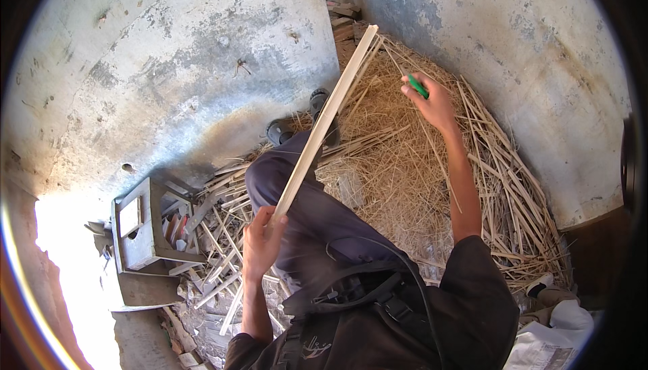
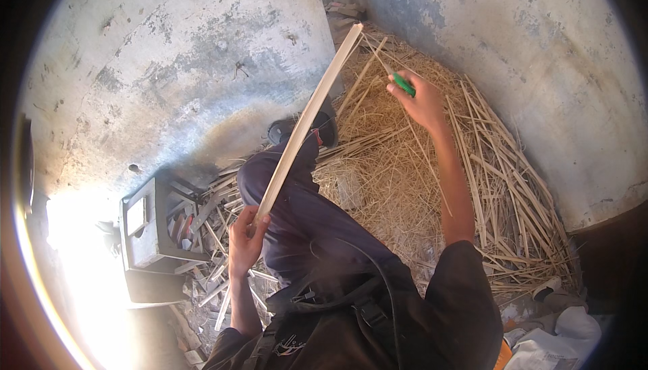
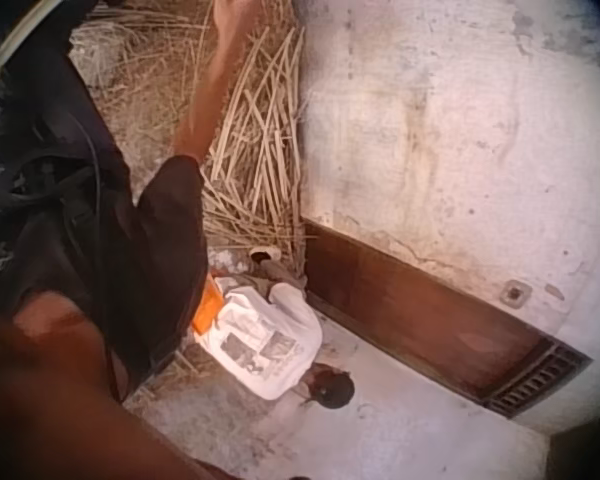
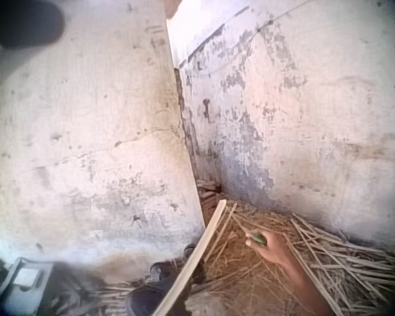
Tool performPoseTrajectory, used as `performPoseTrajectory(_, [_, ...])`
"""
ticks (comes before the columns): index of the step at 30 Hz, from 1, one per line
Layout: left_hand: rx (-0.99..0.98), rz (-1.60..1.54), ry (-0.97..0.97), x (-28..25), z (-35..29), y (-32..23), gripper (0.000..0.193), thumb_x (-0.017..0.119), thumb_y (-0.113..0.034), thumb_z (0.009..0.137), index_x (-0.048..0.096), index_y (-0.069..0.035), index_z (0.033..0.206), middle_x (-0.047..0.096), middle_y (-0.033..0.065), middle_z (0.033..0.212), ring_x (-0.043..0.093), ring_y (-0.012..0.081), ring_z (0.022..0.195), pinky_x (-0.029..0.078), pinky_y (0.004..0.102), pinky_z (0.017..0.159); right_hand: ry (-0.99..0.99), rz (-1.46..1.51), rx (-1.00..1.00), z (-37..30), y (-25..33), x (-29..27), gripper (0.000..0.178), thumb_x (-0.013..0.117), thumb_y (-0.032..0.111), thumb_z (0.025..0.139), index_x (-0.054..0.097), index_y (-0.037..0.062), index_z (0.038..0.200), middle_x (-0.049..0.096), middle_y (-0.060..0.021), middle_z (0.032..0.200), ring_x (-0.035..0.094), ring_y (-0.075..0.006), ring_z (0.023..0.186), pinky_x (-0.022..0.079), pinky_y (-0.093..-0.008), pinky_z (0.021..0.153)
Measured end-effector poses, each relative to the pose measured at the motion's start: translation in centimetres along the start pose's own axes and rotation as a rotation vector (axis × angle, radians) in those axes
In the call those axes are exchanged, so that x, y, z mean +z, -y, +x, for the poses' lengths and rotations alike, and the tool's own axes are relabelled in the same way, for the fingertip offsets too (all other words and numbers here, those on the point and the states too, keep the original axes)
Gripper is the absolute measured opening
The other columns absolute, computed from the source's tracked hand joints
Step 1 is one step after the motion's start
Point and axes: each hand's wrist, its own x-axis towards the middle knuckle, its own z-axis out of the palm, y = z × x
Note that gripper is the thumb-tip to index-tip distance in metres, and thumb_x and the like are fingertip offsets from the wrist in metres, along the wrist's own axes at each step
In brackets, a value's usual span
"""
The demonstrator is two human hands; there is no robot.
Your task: The person sits on the floor and uses a green utility knife to shave thin strips from a long bamboo pole. They hold the pole with their left hand and scrape the blade along its length with their right hand, creating a pile of shavings on the ground.
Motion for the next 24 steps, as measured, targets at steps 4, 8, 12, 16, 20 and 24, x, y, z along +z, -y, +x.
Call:
performPoseTrajectory(4, [-0.006,0.013,-0.065,0.2,0.3,-0.4,0.021,0.072,-0.015,0.1,0.068,-0.001,0.115,0.07,0.0074,0.073,0.058,0.0089,0.058,0.046,0.0292,0.056,-0.1,-0.073,-0.215,-0.3,-1.6,2.2,0.052,0.072,0.053,0.099,0.071,0.0113,0.13,0.069,-0.0065,0.086,0.067,-0.018,0.076,0.053,-0.0386,0.069])
performPoseTrajectory(8, [0.028,0.009,-0.128,0.4,0.4,-0.7,0.023,0.072,-0.016,0.1,0.067,-0.001,0.117,0.067,0.0078,0.075,0.058,0.0106,0.061,0.047,0.0305,0.059,-0.027,-0.11,-0.134,-1.6,1.6,1.7,0.051,0.072,0.053,0.099,0.071,0.0107,0.127,0.069,-0.0107,0.097,0.071,-0.0252,0.092,0.058,-0.0414,0.076])
performPoseTrajectory(12, [0.016,0.002,-0.095,0.6,0.8,-1.0,0.027,0.073,-0.016,0.1,0.064,-0.002,0.121,0.065,0.0075,0.076,0.057,0.0106,0.065,0.047,0.0306,0.062,-0.426,-0.162,-0.274,-3.1,2.5,2.6,0.051,0.069,0.051,0.101,0.068,0.0084,0.129,0.066,-0.0109,0.106,0.071,-0.0235,0.089,0.059,-0.0385,0.072])
performPoseTrajectory(16, [-0.018,-0.084,-0.035,1.1,1.2,-0.8,0.03,0.072,-0.016,0.1,0.063,-0.002,0.124,0.067,0.0071,0.078,0.057,0.0098,0.067,0.048,0.0306,0.064,-0.444,0.093,-0.336,-5.0,5.0,3.4,0.046,0.067,0.046,0.104,0.065,0.005,0.124,0.062,-0.0103,0.102,0.07,-0.0192,0.087,0.058,-0.0324,0.066])
performPoseTrajectory(20, [-0.077,-0.203,0.073,1.8,1.2,-1.9,0.032,0.072,-0.015,0.1,0.062,-0.001,0.127,0.07,0.0061,0.089,0.058,0.0082,0.077,0.048,0.0286,0.07,-0.255,0.268,-0.445,-7.1,8.3,5.7,0.035,0.069,0.037,0.104,0.064,0.0031,0.113,0.063,-0.0107,0.1,0.071,-0.0201,0.08,0.057,-0.0319,0.061])
performPoseTrajectory(24, [-0.076,-0.351,0.155,2.0,1.3,-4.5,0.035,0.071,-0.013,0.101,0.059,0.0,0.131,0.072,0.0058,0.099,0.058,0.0077,0.085,0.047,0.0259,0.077,-0.104,0.328,-0.6,-9.9,10.5,6.9,0.031,0.073,0.032,0.101,0.065,0.0028,0.107,0.066,-0.0095,0.091,0.072,-0.0211,0.073,0.056,-0.0339,0.061])
